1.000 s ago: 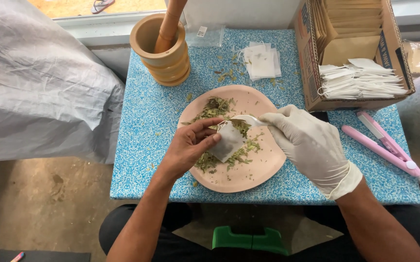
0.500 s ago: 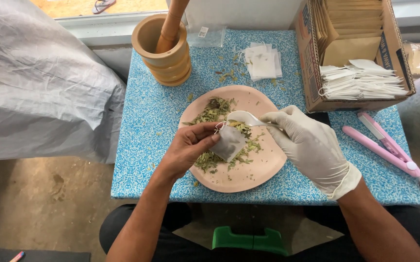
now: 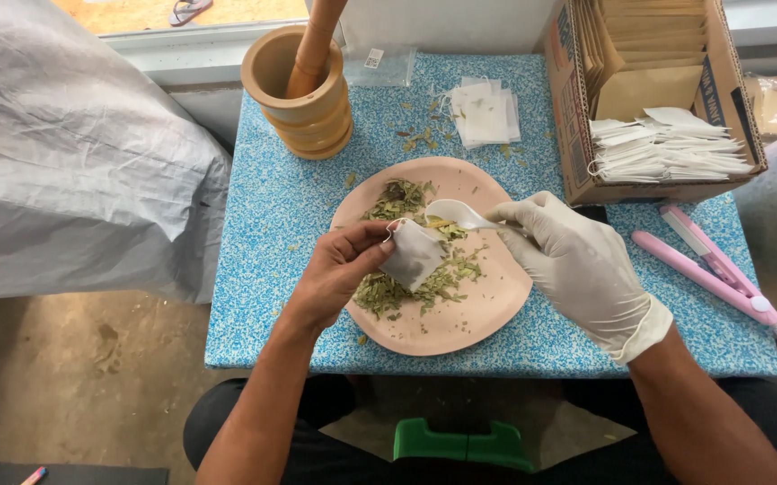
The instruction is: Filling small filter bags with loose tea leaves using a spoon and funnel, weighing them on a digital scale, and sealing them with a handheld heat sealer.
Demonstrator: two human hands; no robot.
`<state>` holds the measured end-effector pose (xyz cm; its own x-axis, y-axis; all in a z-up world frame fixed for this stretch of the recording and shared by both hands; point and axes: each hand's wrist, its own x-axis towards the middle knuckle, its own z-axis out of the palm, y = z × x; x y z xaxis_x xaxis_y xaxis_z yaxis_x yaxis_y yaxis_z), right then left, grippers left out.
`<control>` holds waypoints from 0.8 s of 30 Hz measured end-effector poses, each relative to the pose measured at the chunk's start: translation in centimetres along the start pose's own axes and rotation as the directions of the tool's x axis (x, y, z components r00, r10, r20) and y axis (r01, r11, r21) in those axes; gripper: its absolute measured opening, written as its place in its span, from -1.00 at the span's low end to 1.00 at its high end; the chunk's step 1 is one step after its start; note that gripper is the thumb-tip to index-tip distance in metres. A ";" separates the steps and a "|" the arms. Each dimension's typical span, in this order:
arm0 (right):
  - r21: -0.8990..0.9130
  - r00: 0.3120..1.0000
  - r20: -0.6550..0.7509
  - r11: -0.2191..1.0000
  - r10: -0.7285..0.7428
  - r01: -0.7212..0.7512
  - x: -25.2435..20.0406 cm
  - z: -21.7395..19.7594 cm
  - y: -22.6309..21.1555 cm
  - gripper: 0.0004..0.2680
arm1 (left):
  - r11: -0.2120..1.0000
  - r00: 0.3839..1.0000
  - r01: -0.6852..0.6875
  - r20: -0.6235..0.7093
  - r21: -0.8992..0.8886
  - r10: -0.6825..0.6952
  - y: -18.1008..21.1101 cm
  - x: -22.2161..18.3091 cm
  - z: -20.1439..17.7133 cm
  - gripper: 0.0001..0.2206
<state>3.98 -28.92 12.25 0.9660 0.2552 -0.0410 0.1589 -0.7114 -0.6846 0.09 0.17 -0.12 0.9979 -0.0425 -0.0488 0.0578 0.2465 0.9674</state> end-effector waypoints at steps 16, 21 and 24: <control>-0.392 0.950 0.290 0.920 0.114 0.009 2.4 3.7 3.3 -0.84 | 0.991 0.975 -0.106 -0.187 0.083 0.120 5.2 -1.0 -3.2 -0.77; -0.401 0.968 0.241 0.915 0.065 0.038 2.3 3.4 3.5 -0.85 | 0.992 0.986 -0.097 -0.127 0.082 0.107 4.6 -0.8 -3.8 -0.76; -0.409 0.963 0.252 0.912 0.095 0.018 2.5 2.9 2.7 -0.85 | 0.992 0.987 -0.100 -0.117 0.078 0.109 4.2 -0.6 -4.0 -0.76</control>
<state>6.23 -28.28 8.18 0.8938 0.3437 -0.2880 0.2453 -0.9124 -0.3278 -0.12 5.13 3.01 0.9948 0.0982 0.0277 -0.0445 0.1733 0.9839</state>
